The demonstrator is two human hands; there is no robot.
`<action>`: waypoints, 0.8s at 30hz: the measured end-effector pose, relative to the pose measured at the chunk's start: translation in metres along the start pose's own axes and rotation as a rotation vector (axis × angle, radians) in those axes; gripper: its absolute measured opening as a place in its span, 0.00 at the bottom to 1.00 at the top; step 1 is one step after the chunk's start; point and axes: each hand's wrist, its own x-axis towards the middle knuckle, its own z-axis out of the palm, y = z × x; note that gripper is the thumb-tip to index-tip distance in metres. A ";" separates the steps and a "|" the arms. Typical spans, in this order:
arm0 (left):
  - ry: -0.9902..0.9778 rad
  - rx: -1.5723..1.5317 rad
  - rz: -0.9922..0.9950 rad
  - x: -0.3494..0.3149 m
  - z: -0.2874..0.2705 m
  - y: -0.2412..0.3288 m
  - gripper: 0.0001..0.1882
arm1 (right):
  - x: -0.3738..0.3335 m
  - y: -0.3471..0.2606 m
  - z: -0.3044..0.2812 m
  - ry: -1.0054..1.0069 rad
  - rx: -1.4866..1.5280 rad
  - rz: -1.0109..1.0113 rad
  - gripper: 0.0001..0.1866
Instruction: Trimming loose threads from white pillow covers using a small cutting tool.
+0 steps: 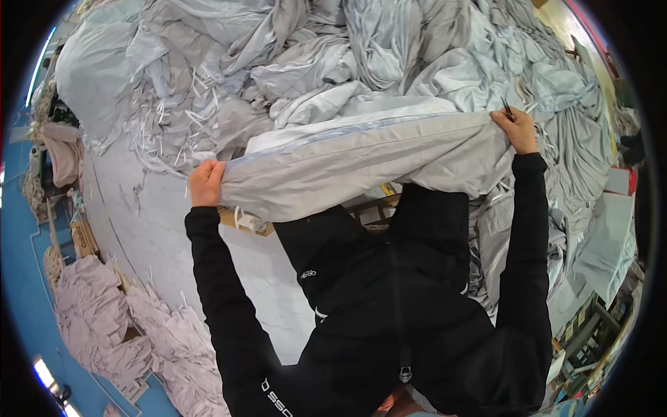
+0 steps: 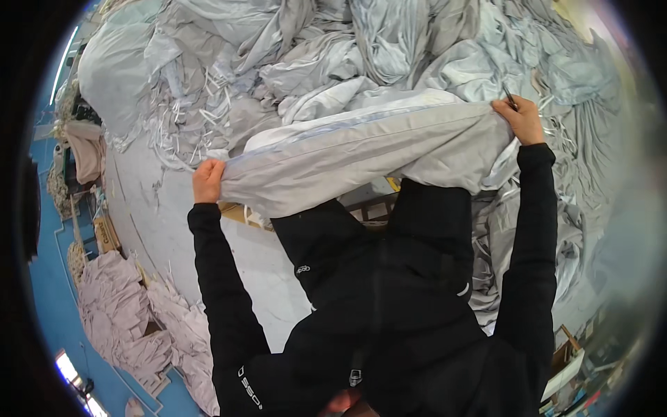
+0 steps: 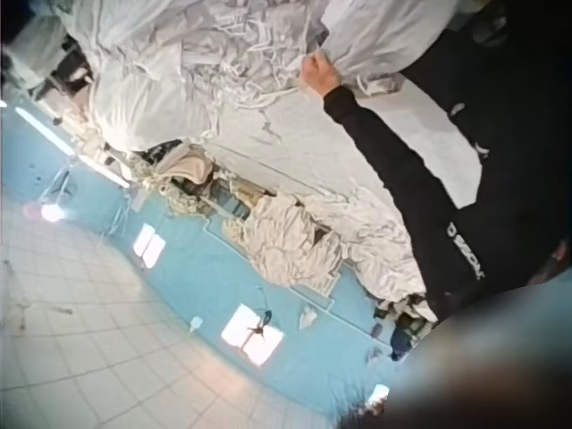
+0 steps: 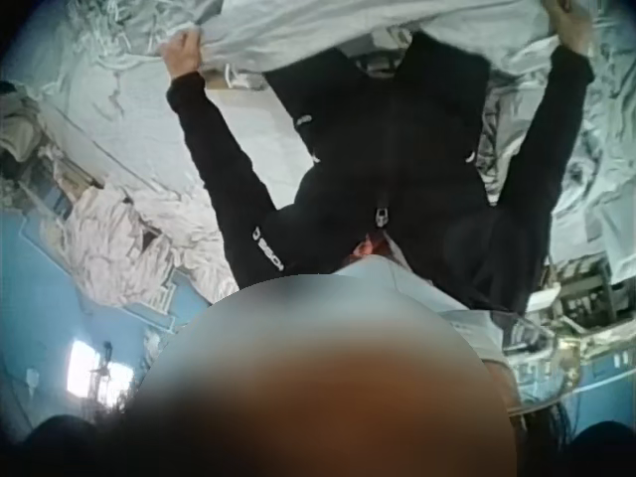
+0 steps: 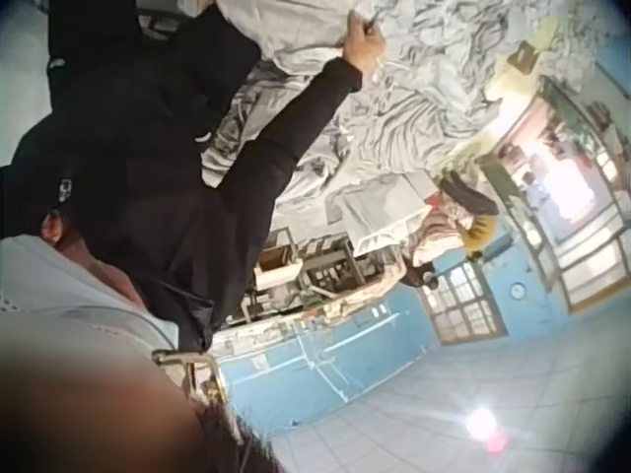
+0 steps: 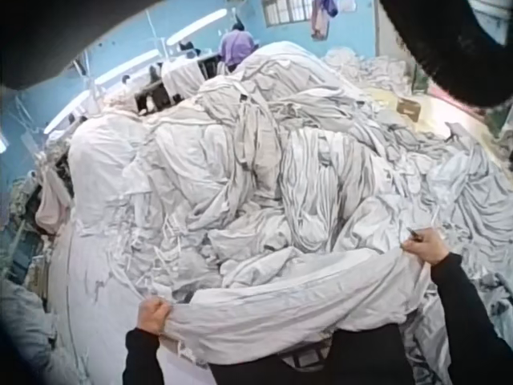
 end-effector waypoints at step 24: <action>-0.027 -0.410 -0.106 0.021 0.030 0.053 0.06 | 0.012 0.146 -0.064 0.121 -0.314 0.146 0.12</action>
